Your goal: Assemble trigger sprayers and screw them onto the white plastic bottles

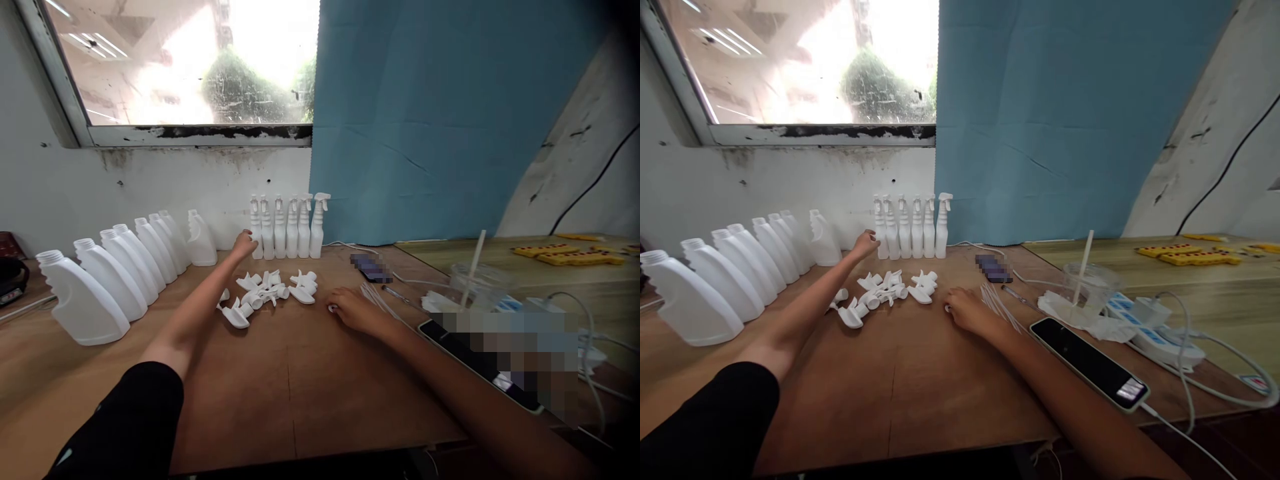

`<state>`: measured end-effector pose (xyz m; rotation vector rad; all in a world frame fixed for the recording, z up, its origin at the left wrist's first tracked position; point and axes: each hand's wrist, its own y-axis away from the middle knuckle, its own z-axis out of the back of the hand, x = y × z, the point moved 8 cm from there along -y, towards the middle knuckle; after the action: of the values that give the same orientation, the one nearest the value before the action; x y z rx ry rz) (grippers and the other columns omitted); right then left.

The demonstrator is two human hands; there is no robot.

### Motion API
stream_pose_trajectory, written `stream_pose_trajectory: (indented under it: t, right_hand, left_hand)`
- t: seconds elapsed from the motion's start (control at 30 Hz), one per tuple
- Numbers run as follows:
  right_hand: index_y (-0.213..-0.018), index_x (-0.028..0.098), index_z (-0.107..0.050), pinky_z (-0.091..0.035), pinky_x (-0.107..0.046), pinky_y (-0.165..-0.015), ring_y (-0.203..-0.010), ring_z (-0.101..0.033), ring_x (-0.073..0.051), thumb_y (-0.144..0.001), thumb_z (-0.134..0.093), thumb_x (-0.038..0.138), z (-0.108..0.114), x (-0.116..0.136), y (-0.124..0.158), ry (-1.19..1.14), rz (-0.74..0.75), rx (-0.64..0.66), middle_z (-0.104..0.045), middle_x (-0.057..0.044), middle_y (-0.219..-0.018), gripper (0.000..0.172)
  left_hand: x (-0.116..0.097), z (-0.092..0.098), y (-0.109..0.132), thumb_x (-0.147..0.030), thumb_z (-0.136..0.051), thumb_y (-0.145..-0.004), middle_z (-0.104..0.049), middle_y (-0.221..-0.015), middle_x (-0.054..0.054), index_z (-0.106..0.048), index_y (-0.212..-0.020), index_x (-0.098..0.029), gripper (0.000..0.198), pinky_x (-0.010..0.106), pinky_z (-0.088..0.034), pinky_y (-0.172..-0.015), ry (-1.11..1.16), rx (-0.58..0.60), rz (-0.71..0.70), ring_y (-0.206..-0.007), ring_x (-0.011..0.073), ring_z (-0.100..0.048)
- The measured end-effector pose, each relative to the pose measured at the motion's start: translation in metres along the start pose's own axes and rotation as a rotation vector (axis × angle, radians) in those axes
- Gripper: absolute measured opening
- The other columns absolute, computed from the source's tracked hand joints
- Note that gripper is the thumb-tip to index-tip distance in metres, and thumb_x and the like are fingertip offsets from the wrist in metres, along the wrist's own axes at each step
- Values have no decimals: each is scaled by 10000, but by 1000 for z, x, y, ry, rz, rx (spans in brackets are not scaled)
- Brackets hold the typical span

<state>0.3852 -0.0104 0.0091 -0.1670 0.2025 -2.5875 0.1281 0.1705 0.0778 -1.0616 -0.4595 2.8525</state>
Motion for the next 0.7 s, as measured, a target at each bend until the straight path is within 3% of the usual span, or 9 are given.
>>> stream_pose_trajectory:
  t: [0.07,0.17,0.27,0.37,0.5,0.6,0.7]
  right_hand:
    - [-835,155,-640,-391,-277,-764,-895,-587,-214,-815,-535,61,4,0,1,-31,-22,-27,-644,-100,-933,143]
    - [-788,169,-609,-375,-252,-672,-786,-583,-180,-792,-546,50,6,1,2,-67,-37,-34,-644,-66,-870,134]
    - [-773,178,-612,-366,-236,-627,-733,-579,-162,-798,-546,66,2,1,0,-100,-33,-32,-649,-48,-847,133]
    - [-776,184,-648,-389,-232,-642,-758,-592,-168,-806,-561,94,-5,-4,-3,-129,-29,-32,-660,-49,-863,128]
    - [-776,194,-701,-427,-250,-698,-789,-609,-182,-820,-568,127,-9,-6,-6,-155,-11,-30,-673,-52,-871,156]
    - [-807,194,-723,-443,-267,-742,-815,-617,-193,-842,-552,150,-4,1,-5,-194,20,-64,-681,-57,-881,180]
    - [-831,186,-722,-453,-278,-749,-814,-620,-193,-862,-532,151,7,13,-2,-244,61,-123,-681,-57,-869,196]
  left_hand:
    - [-19,-2,28,-316,-604,-881,-644,-1041,70,-623,-1074,-156,251,362,-504,-855,-47,107,-148,-932,200,-626]
    - [-34,-1,90,-365,-676,-780,-671,-893,54,-677,-853,-198,182,313,-479,-824,-112,249,-337,-890,232,-636]
    - [-31,16,153,-455,-680,-739,-659,-920,94,-658,-820,-219,250,369,-436,-877,-190,255,-455,-968,294,-602]
    - [-20,29,202,-508,-567,-815,-642,-913,120,-639,-859,-233,288,420,-426,-842,-407,197,-558,-925,310,-589]
    - [-13,22,244,-401,-564,-839,-627,-966,118,-614,-961,-239,208,418,-456,-785,-448,216,-603,-907,293,-588]
    - [-28,6,269,-250,-543,-846,-601,-1117,117,-571,-1049,-223,207,400,-480,-820,-334,241,-719,-992,274,-576]
    - [-47,-9,286,-208,-548,-833,-594,-1137,106,-548,-1015,-212,182,394,-498,-829,-222,277,-817,-997,261,-569]
